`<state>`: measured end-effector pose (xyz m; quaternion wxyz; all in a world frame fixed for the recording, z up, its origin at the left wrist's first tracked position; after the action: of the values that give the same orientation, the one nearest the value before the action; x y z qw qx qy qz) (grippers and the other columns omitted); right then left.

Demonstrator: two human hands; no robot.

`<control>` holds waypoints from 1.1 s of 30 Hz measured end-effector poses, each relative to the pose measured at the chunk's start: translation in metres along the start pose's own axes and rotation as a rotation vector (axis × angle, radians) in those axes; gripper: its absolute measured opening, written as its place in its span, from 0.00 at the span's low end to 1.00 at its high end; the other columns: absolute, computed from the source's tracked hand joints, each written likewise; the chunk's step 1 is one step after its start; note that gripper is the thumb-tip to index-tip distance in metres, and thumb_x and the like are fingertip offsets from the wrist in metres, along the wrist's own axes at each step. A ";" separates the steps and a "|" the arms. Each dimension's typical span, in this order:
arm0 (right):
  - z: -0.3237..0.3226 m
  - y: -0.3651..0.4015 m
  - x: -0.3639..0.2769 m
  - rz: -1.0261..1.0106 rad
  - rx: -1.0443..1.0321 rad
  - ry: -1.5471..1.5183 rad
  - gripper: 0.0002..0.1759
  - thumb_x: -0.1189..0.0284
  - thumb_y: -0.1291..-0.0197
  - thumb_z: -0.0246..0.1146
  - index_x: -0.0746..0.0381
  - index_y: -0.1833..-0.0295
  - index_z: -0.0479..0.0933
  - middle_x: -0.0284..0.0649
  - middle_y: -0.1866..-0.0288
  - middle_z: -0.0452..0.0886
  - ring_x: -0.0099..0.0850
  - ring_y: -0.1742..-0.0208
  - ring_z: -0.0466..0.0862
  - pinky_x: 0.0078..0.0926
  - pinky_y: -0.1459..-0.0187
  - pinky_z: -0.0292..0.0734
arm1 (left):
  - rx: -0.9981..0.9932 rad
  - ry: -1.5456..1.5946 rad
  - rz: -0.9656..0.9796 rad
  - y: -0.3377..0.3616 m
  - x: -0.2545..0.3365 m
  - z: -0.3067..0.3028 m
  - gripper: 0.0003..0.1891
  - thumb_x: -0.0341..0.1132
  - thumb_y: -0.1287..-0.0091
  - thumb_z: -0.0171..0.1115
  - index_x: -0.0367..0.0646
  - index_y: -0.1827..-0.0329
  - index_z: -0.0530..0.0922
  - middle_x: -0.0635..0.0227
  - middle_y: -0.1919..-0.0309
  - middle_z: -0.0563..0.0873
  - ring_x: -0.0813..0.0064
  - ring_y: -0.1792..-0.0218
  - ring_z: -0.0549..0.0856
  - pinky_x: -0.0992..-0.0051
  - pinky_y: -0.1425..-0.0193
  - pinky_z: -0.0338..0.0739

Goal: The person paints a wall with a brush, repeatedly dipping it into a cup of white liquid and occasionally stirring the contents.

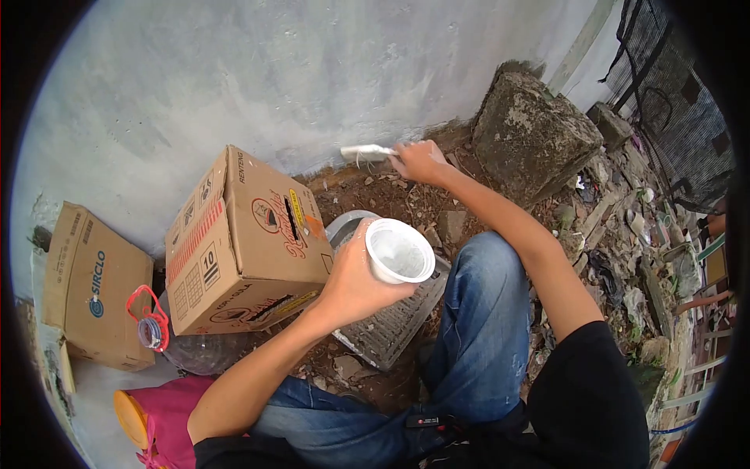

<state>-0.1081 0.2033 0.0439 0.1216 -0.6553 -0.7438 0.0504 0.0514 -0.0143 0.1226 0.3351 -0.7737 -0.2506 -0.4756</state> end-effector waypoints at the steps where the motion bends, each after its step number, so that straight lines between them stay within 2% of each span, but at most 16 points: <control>1: 0.000 -0.005 0.002 0.039 0.015 -0.026 0.19 0.56 0.31 0.54 0.61 0.59 0.79 0.50 0.65 0.86 0.47 0.65 0.87 0.45 0.62 0.82 | 0.000 0.012 -0.018 0.000 -0.003 0.000 0.33 0.34 0.56 0.79 0.37 0.47 0.72 0.57 0.56 0.86 0.65 0.50 0.86 0.66 0.45 0.78; 4: 0.007 -0.011 0.031 0.095 0.070 0.027 0.20 0.56 0.31 0.54 0.63 0.56 0.79 0.50 0.67 0.86 0.49 0.66 0.87 0.47 0.65 0.82 | -0.011 0.052 -0.081 0.000 -0.011 -0.002 0.35 0.33 0.57 0.80 0.37 0.45 0.73 0.59 0.54 0.85 0.68 0.49 0.84 0.68 0.43 0.77; 5: 0.012 -0.007 0.046 0.141 0.089 0.010 0.21 0.55 0.30 0.53 0.63 0.55 0.78 0.51 0.65 0.86 0.51 0.63 0.87 0.49 0.61 0.82 | -0.020 0.067 -0.108 0.001 -0.013 -0.003 0.36 0.32 0.58 0.80 0.37 0.43 0.73 0.60 0.52 0.84 0.69 0.48 0.83 0.69 0.41 0.76; 9: 0.008 0.051 0.131 0.531 0.098 -0.052 0.20 0.57 0.31 0.53 0.63 0.57 0.80 0.52 0.62 0.86 0.51 0.59 0.87 0.49 0.57 0.82 | -0.023 0.086 -0.106 -0.002 -0.010 -0.001 0.37 0.30 0.59 0.80 0.37 0.42 0.73 0.62 0.50 0.82 0.71 0.47 0.82 0.70 0.39 0.74; 13: 0.000 0.100 0.165 0.811 0.259 -0.041 0.21 0.57 0.32 0.54 0.64 0.60 0.81 0.54 0.64 0.86 0.52 0.61 0.87 0.49 0.57 0.82 | -0.018 0.037 0.004 -0.003 -0.004 0.003 0.34 0.33 0.57 0.80 0.37 0.47 0.73 0.58 0.55 0.85 0.67 0.50 0.85 0.68 0.43 0.78; 17: -0.002 0.103 0.159 0.706 0.234 -0.023 0.21 0.56 0.33 0.54 0.64 0.60 0.81 0.53 0.66 0.86 0.52 0.64 0.87 0.49 0.59 0.82 | -0.023 0.039 -0.020 -0.003 -0.006 0.004 0.33 0.33 0.58 0.80 0.38 0.47 0.73 0.59 0.55 0.85 0.67 0.51 0.85 0.67 0.44 0.78; 23: 0.002 0.061 0.071 0.095 0.044 -0.055 0.18 0.57 0.33 0.56 0.62 0.60 0.79 0.47 0.67 0.85 0.45 0.64 0.87 0.44 0.61 0.81 | -0.015 0.016 -0.045 -0.004 -0.007 0.005 0.34 0.34 0.57 0.81 0.37 0.46 0.72 0.58 0.55 0.85 0.67 0.50 0.85 0.68 0.43 0.78; 27: -0.011 0.045 0.030 -0.305 0.052 0.053 0.17 0.57 0.34 0.57 0.62 0.61 0.78 0.46 0.68 0.85 0.45 0.66 0.86 0.43 0.62 0.81 | -0.053 0.080 -0.133 -0.003 -0.012 0.004 0.38 0.31 0.58 0.81 0.37 0.41 0.72 0.62 0.49 0.82 0.71 0.46 0.82 0.70 0.38 0.75; 30: -0.026 0.022 0.035 -0.282 -0.114 0.178 0.17 0.57 0.35 0.58 0.61 0.61 0.79 0.45 0.70 0.84 0.46 0.67 0.86 0.44 0.64 0.82 | -0.045 0.070 -0.119 0.001 -0.010 0.002 0.38 0.31 0.58 0.81 0.36 0.41 0.72 0.62 0.49 0.82 0.71 0.46 0.82 0.70 0.38 0.75; 33: -0.034 0.002 0.056 -0.144 -0.007 0.166 0.16 0.58 0.37 0.59 0.60 0.64 0.82 0.47 0.71 0.85 0.47 0.67 0.87 0.46 0.65 0.82 | -0.055 0.113 -0.115 0.003 -0.005 0.003 0.38 0.31 0.58 0.81 0.36 0.41 0.73 0.62 0.49 0.82 0.71 0.47 0.82 0.70 0.38 0.74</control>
<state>-0.1035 0.2558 0.0829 0.1839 -0.6023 -0.7766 -0.0155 0.0533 -0.0144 0.1161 0.2997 -0.7390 -0.2622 -0.5435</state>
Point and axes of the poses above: each hand's wrist, its own y-axis away from the middle knuckle, its own z-axis out of the palm, x = y × z, the point moved 8 cm from there along -y, towards the middle knuckle
